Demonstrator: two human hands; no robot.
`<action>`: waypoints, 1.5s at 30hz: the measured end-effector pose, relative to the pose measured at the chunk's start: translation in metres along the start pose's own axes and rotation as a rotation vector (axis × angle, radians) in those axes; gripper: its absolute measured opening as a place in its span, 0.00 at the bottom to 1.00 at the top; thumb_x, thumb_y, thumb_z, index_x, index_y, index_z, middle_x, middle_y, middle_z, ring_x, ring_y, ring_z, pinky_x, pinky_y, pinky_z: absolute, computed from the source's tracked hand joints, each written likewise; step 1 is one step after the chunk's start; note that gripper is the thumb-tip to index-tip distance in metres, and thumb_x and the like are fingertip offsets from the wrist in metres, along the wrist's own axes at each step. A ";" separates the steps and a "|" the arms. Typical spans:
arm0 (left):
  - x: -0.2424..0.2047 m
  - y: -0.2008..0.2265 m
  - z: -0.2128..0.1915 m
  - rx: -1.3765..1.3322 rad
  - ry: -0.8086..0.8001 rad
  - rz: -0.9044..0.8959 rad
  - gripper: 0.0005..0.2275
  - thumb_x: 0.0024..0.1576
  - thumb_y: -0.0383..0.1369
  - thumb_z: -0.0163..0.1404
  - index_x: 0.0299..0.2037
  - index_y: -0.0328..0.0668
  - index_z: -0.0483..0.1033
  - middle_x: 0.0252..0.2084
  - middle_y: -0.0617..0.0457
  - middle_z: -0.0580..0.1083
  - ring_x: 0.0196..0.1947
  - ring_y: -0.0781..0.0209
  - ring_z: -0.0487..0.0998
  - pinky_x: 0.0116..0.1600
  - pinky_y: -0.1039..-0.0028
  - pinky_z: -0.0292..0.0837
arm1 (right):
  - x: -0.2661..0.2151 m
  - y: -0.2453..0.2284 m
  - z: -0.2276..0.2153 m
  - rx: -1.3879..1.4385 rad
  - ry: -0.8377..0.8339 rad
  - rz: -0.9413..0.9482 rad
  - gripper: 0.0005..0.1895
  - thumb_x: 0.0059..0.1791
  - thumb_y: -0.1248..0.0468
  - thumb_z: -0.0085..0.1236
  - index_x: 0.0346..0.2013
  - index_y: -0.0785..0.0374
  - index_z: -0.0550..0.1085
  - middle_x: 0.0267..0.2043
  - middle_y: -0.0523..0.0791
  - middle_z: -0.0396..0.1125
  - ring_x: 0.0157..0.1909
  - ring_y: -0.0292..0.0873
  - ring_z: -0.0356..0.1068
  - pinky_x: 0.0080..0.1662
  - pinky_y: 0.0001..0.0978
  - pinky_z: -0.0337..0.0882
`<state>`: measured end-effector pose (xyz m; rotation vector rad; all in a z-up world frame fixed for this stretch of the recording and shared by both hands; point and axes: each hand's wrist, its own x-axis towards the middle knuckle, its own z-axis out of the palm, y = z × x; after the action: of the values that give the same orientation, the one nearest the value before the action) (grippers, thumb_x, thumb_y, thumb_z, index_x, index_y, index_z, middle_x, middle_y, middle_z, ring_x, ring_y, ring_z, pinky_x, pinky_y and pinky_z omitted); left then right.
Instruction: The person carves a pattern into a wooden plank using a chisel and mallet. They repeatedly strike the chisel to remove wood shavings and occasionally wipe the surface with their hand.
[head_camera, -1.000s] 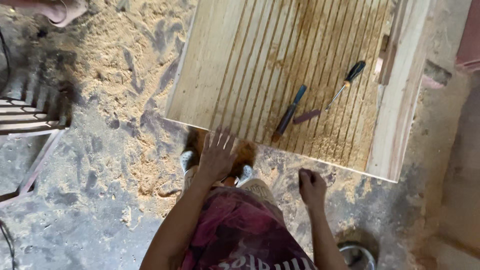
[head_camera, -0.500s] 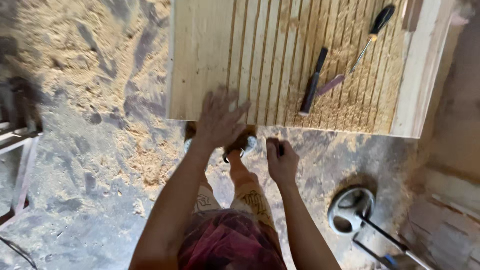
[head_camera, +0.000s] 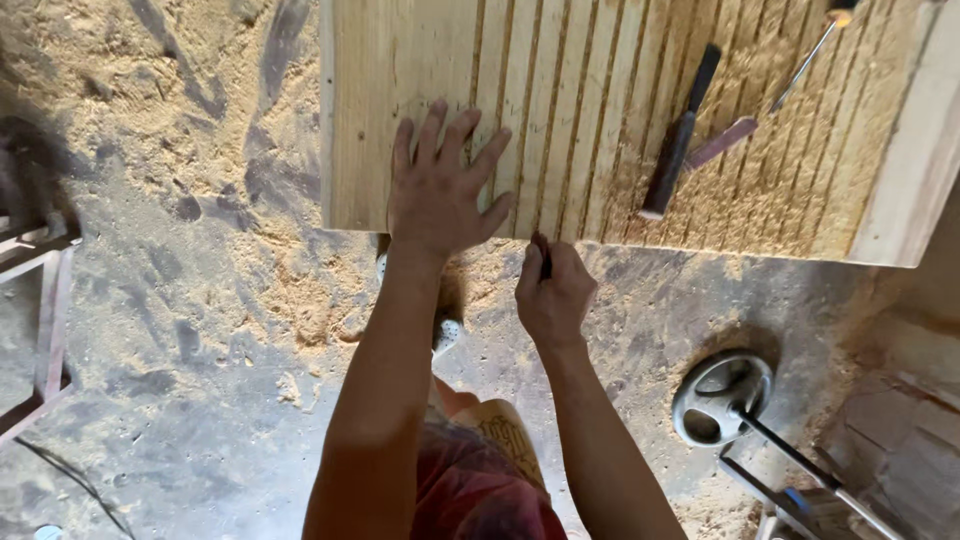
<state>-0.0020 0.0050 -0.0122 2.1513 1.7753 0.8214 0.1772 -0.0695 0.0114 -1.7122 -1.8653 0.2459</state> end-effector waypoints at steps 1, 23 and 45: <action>-0.002 -0.001 0.000 0.008 0.001 0.004 0.30 0.55 0.52 0.58 0.68 0.60 0.70 0.68 0.47 0.64 0.72 0.36 0.56 0.72 0.36 0.47 | -0.004 -0.001 0.001 0.020 0.024 -0.039 0.04 0.54 0.67 0.58 0.39 0.66 0.74 0.33 0.52 0.71 0.32 0.52 0.75 0.34 0.40 0.74; 0.014 0.000 -0.009 0.005 -0.094 -0.055 0.30 0.56 0.54 0.54 0.69 0.60 0.68 0.70 0.49 0.62 0.74 0.40 0.54 0.74 0.39 0.43 | -0.028 0.028 -0.004 -0.063 -0.269 0.226 0.12 0.57 0.59 0.56 0.32 0.61 0.78 0.24 0.42 0.71 0.22 0.37 0.68 0.24 0.30 0.70; 0.003 0.002 -0.011 0.144 -0.163 -0.030 0.31 0.56 0.59 0.56 0.68 0.62 0.70 0.68 0.47 0.62 0.72 0.39 0.54 0.71 0.38 0.45 | 0.113 0.108 -0.031 -0.033 -0.035 0.546 0.38 0.51 0.63 0.62 0.71 0.68 0.54 0.53 0.52 0.66 0.48 0.44 0.73 0.46 0.38 0.76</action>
<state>-0.0055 0.0056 -0.0015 2.2031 1.8273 0.5090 0.2850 0.0472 0.0151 -2.2255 -1.3920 0.4607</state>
